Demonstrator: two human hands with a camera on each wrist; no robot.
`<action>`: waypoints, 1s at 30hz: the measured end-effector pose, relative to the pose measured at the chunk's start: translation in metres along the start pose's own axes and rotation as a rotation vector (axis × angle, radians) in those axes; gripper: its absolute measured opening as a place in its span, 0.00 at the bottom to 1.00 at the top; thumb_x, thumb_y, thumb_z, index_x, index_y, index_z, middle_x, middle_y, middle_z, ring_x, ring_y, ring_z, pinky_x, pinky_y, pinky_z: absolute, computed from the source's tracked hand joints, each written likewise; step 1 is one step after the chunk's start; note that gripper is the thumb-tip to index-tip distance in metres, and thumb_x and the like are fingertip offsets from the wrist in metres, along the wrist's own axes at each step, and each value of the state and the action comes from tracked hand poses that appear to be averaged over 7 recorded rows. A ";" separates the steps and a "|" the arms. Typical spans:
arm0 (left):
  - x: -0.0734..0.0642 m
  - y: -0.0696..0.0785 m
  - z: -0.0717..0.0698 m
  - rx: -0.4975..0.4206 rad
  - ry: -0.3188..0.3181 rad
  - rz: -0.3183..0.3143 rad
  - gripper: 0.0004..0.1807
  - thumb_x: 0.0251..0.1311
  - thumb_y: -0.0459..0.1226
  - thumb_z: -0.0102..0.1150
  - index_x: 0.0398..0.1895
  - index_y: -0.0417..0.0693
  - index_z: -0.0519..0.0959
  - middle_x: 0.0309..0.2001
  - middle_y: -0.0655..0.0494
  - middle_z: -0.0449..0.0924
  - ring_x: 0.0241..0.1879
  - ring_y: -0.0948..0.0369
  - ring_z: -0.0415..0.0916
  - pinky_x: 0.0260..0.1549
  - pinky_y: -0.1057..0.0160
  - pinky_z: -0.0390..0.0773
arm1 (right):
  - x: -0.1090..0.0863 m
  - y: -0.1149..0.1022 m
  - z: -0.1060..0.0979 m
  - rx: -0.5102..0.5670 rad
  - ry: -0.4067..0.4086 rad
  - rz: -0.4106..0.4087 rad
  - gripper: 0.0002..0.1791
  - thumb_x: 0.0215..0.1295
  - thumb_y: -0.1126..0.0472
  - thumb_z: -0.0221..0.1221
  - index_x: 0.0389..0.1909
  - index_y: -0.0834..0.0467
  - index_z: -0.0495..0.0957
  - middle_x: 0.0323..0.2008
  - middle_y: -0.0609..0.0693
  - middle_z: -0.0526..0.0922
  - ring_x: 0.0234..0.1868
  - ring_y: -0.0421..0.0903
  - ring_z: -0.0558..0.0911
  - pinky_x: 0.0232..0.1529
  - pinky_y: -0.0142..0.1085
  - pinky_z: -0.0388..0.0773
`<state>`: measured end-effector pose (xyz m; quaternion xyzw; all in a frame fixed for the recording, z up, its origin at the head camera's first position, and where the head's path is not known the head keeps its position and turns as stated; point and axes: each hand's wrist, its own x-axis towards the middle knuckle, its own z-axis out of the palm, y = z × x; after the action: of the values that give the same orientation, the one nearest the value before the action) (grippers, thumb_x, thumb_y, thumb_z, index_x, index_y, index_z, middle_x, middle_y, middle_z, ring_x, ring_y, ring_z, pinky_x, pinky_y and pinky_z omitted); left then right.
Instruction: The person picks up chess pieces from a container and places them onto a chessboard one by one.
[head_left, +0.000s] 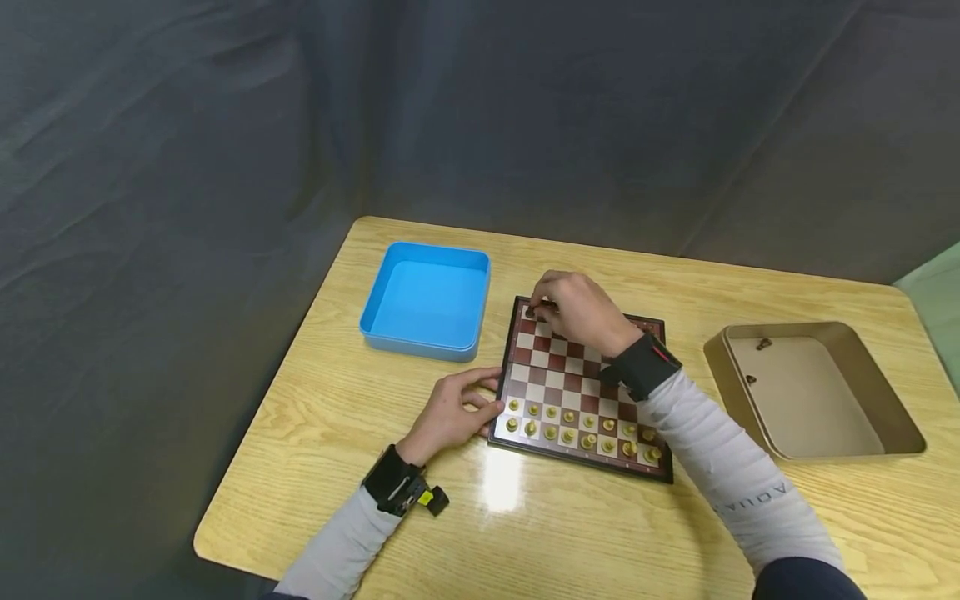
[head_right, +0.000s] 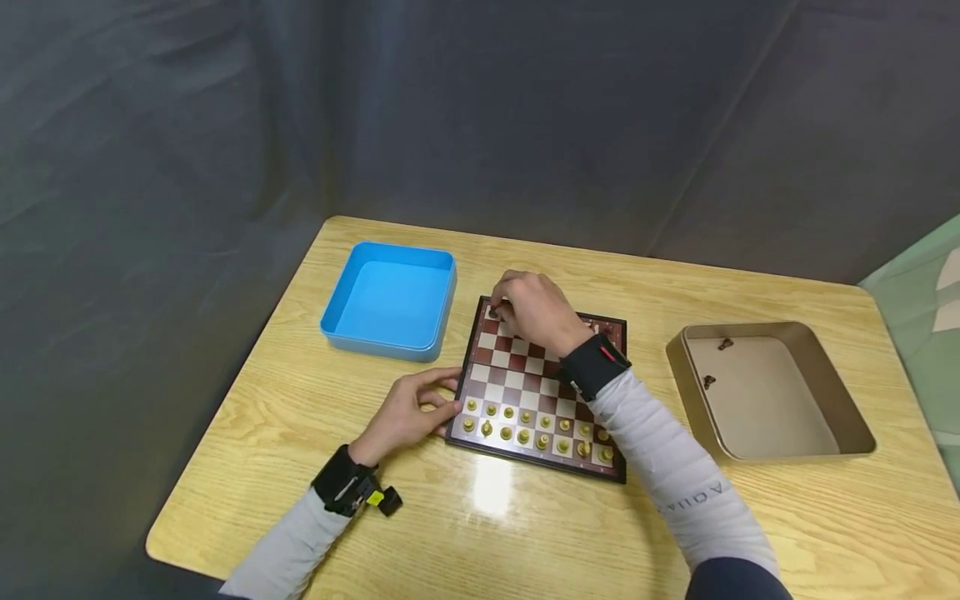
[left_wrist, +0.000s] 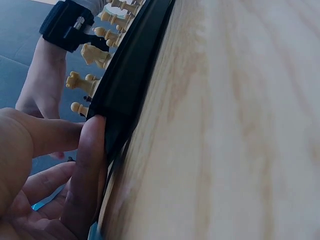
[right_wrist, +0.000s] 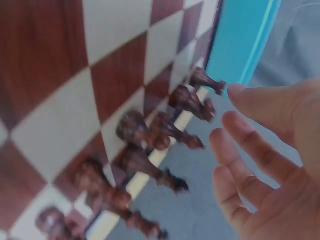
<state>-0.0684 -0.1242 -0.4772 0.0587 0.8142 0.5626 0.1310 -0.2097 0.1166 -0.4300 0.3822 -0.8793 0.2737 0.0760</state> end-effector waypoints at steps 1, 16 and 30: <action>0.000 0.000 0.000 -0.001 0.001 -0.001 0.32 0.63 0.32 0.68 0.72 0.46 0.75 0.54 0.48 0.83 0.32 0.59 0.87 0.25 0.58 0.91 | -0.003 -0.001 -0.003 0.002 0.002 0.012 0.08 0.68 0.65 0.65 0.44 0.61 0.88 0.45 0.56 0.85 0.40 0.51 0.85 0.38 0.44 0.85; -0.003 -0.003 -0.010 0.011 0.009 0.004 0.32 0.63 0.31 0.67 0.72 0.47 0.75 0.54 0.49 0.83 0.33 0.58 0.87 0.24 0.57 0.91 | -0.092 -0.007 -0.065 -0.020 0.156 0.226 0.13 0.68 0.66 0.64 0.51 0.62 0.86 0.49 0.58 0.85 0.45 0.57 0.84 0.41 0.51 0.83; -0.004 0.000 -0.009 -0.001 0.020 -0.003 0.31 0.62 0.30 0.68 0.71 0.47 0.76 0.54 0.46 0.82 0.36 0.57 0.87 0.25 0.57 0.91 | -0.160 0.021 -0.078 -0.102 0.337 0.290 0.14 0.64 0.70 0.65 0.50 0.66 0.86 0.42 0.60 0.86 0.33 0.53 0.82 0.29 0.45 0.75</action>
<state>-0.0669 -0.1331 -0.4737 0.0519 0.8153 0.5632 0.1239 -0.1190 0.2709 -0.4279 0.1963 -0.9127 0.2967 0.2009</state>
